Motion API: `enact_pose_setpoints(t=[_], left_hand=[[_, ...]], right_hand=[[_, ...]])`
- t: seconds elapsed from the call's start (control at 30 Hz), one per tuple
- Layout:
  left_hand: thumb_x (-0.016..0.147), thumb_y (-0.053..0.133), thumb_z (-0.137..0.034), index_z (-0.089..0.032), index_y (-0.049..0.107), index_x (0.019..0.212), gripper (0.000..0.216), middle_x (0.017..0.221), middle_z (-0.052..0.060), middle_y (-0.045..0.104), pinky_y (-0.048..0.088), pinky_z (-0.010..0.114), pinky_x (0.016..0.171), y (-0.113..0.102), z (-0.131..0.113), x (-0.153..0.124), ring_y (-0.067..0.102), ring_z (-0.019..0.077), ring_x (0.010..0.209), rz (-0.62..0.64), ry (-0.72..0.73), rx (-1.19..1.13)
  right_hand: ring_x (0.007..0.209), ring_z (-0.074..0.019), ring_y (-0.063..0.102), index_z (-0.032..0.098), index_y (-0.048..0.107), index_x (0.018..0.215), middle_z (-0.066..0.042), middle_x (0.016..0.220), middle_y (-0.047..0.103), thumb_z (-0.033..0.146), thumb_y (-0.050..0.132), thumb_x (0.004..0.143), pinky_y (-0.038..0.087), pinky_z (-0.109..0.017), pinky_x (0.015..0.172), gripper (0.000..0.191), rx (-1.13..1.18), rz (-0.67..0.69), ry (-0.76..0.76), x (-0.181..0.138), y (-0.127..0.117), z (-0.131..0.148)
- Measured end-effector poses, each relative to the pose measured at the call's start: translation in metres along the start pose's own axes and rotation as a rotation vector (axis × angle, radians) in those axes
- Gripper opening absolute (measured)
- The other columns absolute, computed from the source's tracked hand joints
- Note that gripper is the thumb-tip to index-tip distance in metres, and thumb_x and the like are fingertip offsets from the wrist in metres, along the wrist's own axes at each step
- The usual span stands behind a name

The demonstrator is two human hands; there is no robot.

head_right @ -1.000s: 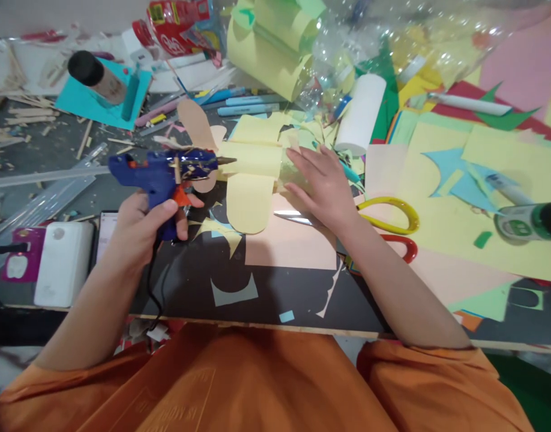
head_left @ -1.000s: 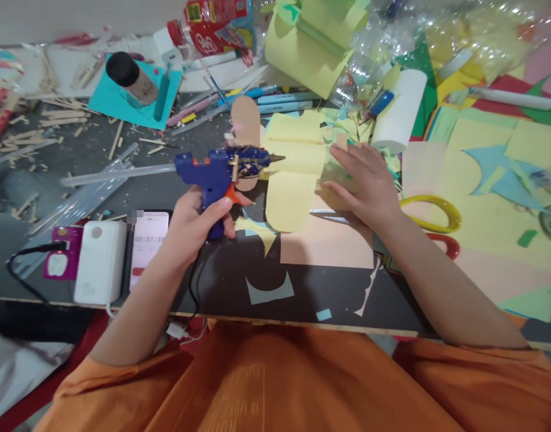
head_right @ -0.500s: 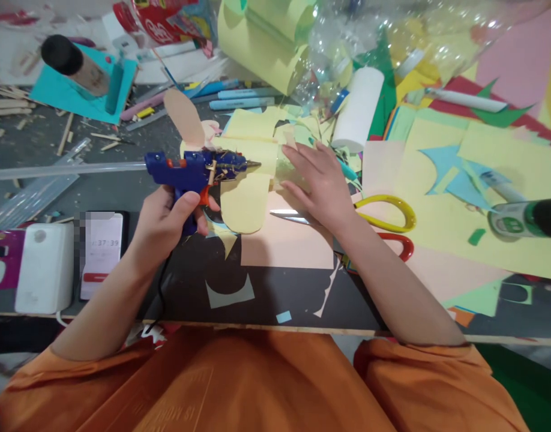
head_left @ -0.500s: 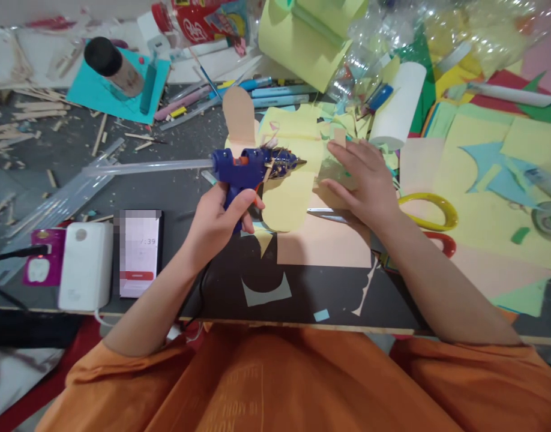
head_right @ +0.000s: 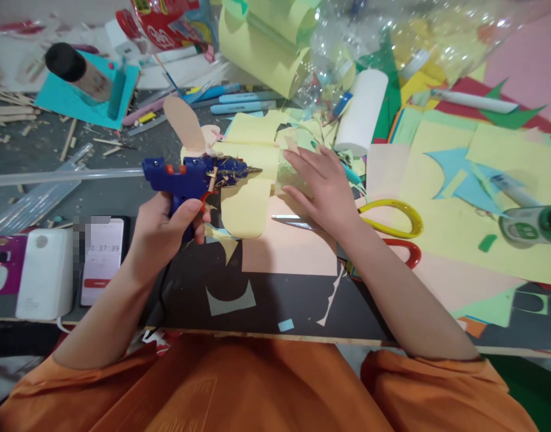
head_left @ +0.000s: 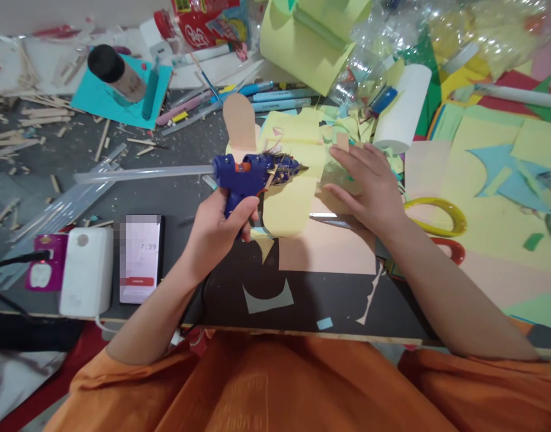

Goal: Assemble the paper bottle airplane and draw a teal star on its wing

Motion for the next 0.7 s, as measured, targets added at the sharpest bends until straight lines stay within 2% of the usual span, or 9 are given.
enact_pose_setpoints(t=[0.3,0.47,0.57,0.7], left_hand=[[0.083,0.059,-0.033,-0.023,0.052,0.074,0.015,0.058,-0.004,0.059,0.045,0.023,0.043,-0.01,0.006,0.002,0.048,0.0089,0.038,0.017,-0.013,0.002],[0.082,0.056,-0.034,-0.022,0.051,0.07,0.017,0.05,-0.006,0.054,0.044,0.021,0.044,-0.013,0.0,0.001,0.048,0.0088,0.036,0.014,-0.007,0.083],[0.082,0.054,-0.031,-0.022,0.05,0.068,0.016,0.042,-0.007,0.049,0.044,0.021,0.046,-0.016,-0.006,0.0,0.047,0.0095,0.037,0.014,-0.011,0.159],[0.082,0.055,-0.033,-0.023,0.05,0.072,0.015,0.045,-0.007,0.049,0.043,0.021,0.044,-0.021,-0.01,0.0,0.046,0.0093,0.036,-0.008,0.013,0.182]], right_hand=[[0.13,-0.0317,0.06,0.034,0.048,0.145,-0.009,0.139,0.066,0.056,0.042,0.099,0.043,-0.058,0.112,0.051,-0.05,-0.039,-0.007,0.0,0.001,0.002],[0.127,-0.0313,0.062,0.032,0.047,0.146,-0.01,0.137,0.067,0.054,0.042,0.1,0.044,-0.057,0.111,0.051,-0.064,-0.053,-0.045,0.0,0.001,0.003],[0.122,-0.0307,0.065,0.03,0.047,0.145,-0.01,0.135,0.068,0.053,0.043,0.101,0.049,-0.055,0.105,0.05,-0.079,-0.077,-0.079,0.001,0.0,0.004],[0.12,-0.0314,0.066,0.035,0.046,0.146,-0.008,0.134,0.069,0.053,0.042,0.101,0.049,-0.054,0.104,0.049,-0.093,-0.069,-0.048,0.001,-0.002,0.005]])
Point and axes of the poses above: each hand's wrist, its own x-axis towards the middle knuckle, its own y-axis out of the palm, z = x × y, the point moved 2 cm from there along x, towards the middle knuckle
